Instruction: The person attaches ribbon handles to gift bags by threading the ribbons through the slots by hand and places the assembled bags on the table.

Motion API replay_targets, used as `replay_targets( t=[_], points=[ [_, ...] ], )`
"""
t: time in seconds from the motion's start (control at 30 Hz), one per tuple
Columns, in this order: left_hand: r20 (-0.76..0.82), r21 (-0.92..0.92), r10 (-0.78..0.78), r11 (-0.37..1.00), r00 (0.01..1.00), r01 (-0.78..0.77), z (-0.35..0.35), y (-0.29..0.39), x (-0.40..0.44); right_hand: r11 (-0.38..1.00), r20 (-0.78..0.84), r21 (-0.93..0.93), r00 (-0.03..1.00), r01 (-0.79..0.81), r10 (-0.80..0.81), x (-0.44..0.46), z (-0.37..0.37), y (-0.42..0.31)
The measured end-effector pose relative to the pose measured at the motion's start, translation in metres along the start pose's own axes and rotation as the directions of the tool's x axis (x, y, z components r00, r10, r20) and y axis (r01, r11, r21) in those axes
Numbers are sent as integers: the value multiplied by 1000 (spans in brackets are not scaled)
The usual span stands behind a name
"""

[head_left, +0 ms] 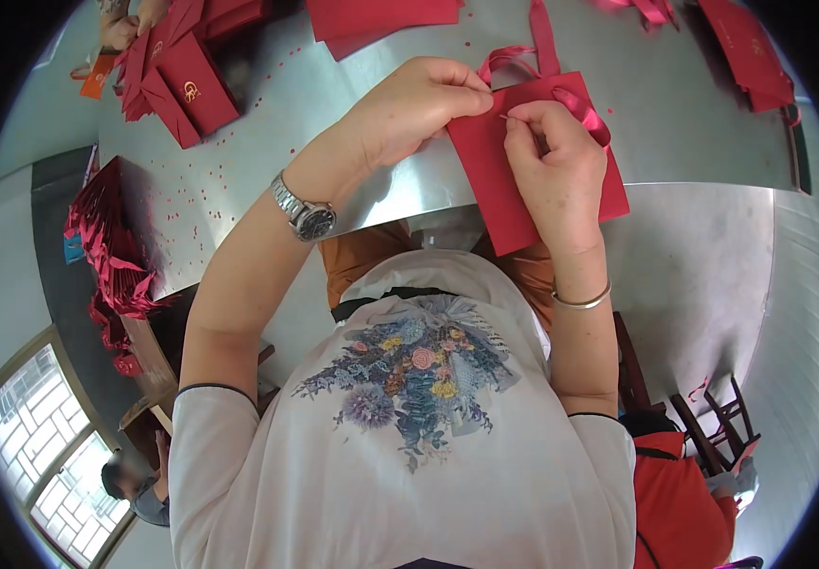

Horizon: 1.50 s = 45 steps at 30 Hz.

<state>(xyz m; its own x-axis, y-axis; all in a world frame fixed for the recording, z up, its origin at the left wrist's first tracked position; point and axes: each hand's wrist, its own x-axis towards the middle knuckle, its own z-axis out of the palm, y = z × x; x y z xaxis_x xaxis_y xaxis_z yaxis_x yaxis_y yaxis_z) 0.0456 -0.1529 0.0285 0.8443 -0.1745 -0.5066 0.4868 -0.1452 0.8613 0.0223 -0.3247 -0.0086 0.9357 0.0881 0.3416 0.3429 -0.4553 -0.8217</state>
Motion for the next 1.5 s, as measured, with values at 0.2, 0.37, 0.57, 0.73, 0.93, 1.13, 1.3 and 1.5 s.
replay_targets(
  t=[0.2,0.37,0.57,0.73,0.93,1.13,1.3,1.5],
  points=[
    [21,-104,-39,994,999,41,-1,1,3,999,14,43,1000,5,-6,1,-1,-1],
    [40,-163,-43,985,998,49,-4,6,-4,1000,26,9,999,20,-20,1,2,-1],
    [120,-290,-19,955,993,53,-12,0,2,998,20,-43,999,38,-37,0,3,-1],
    [188,-270,16,962,982,36,-19,-7,8,996,2,-73,999,53,-53,-1,4,-1],
    [163,56,81,994,983,-91,-17,-3,5,995,14,-80,998,60,-59,-1,3,1],
    [132,272,137,947,982,-169,-10,0,-5,989,12,-101,994,106,-105,-2,3,1],
    [97,269,142,949,985,-163,-9,-6,-5,987,0,-109,993,121,-122,-4,3,-1],
    [41,166,175,970,984,-180,-5,-14,-7,991,-49,28,991,127,-126,-3,5,1]
  ],
)
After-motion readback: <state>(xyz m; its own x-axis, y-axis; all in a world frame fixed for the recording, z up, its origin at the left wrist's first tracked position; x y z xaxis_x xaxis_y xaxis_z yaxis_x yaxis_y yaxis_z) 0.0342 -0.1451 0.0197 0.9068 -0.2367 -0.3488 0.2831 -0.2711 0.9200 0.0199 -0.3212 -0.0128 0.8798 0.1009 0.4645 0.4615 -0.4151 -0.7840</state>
